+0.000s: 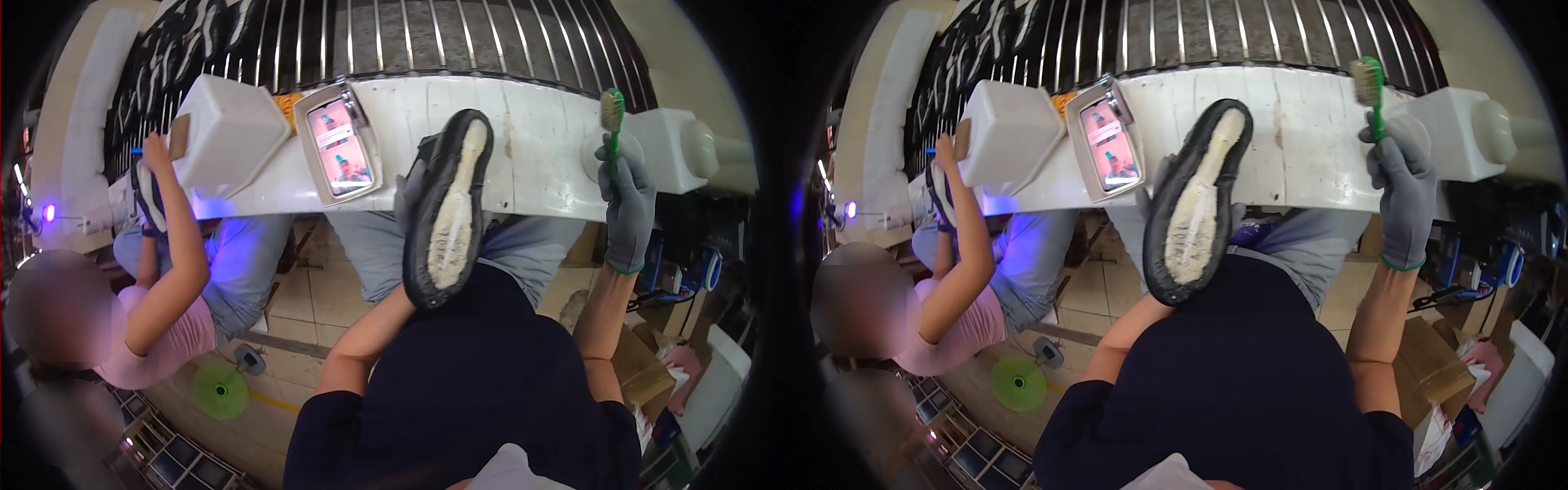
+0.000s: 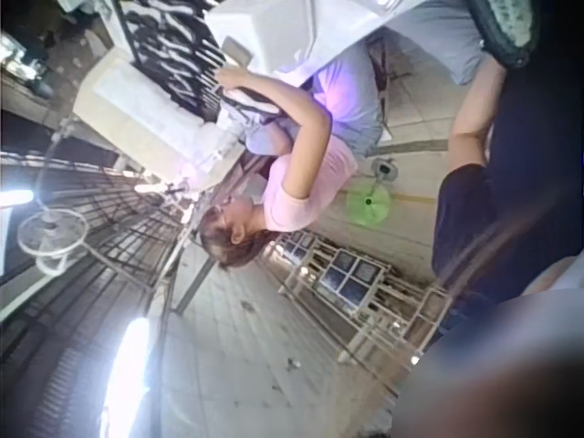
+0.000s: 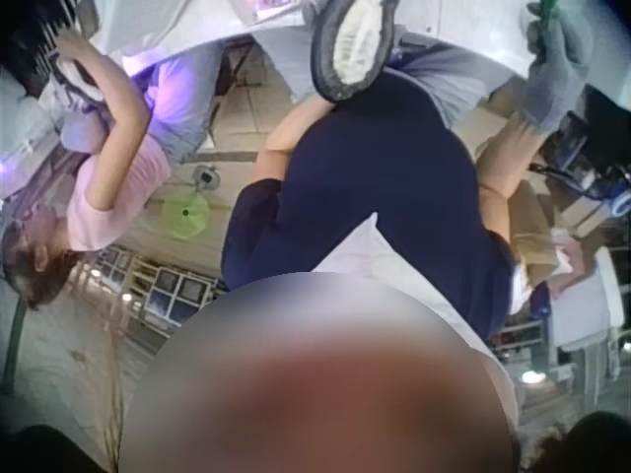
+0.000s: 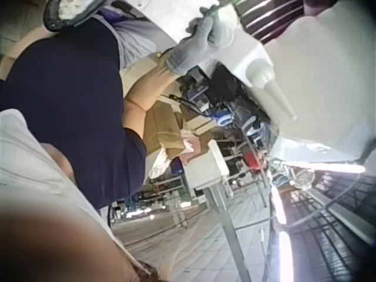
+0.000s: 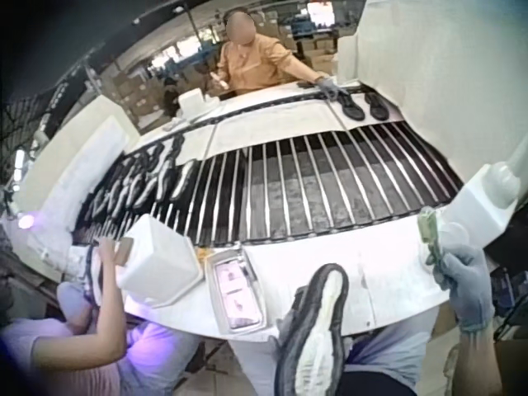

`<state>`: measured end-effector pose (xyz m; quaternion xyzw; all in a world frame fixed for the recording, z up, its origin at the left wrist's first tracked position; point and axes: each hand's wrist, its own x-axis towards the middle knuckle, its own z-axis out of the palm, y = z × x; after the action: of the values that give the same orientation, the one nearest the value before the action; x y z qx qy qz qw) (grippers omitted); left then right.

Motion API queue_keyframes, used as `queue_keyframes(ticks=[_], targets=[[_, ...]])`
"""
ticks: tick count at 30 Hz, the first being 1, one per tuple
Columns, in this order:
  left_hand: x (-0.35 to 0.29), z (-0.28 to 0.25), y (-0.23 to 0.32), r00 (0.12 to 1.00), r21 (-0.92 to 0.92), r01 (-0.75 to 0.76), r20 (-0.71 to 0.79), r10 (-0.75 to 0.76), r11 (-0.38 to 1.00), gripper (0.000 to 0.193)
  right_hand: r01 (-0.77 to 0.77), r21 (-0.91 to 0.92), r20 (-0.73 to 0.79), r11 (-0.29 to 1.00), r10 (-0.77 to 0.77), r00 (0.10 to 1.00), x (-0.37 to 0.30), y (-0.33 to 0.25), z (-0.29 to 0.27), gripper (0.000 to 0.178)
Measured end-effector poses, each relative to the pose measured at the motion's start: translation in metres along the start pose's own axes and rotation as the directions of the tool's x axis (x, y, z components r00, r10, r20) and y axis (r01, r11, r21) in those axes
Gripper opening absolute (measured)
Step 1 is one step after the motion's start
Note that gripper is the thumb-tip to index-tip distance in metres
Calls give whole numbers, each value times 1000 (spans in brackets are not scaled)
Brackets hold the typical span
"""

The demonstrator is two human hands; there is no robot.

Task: Applying adhesive to the bottom edges of black boots using a brush and solvent at a manufacturing station.

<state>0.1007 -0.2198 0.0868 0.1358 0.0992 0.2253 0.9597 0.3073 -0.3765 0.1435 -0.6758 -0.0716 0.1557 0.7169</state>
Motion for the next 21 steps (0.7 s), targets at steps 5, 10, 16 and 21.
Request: queue_keyframes(ticks=[5, 10, 16, 21], targets=[[8, -32, 7, 983, -274, 181, 17, -184, 945, 73, 153, -129, 510, 980, -67, 857, -33, -24, 51, 21], [18, -88, -25, 953, -430, 280, 15, -303, 859, 71, 122, -225, 631, 967, 50, 774, -60, -27, 71, 26], [2, -72, -15, 975, -224, 216, -5, -223, 950, 63, 189, -307, 643, 933, 57, 764, -73, -22, 72, 30], [-3, -39, 2, 983, -141, 186, 28, -184, 972, 59, 152, -361, 622, 920, 116, 775, -76, -19, 73, 31]])
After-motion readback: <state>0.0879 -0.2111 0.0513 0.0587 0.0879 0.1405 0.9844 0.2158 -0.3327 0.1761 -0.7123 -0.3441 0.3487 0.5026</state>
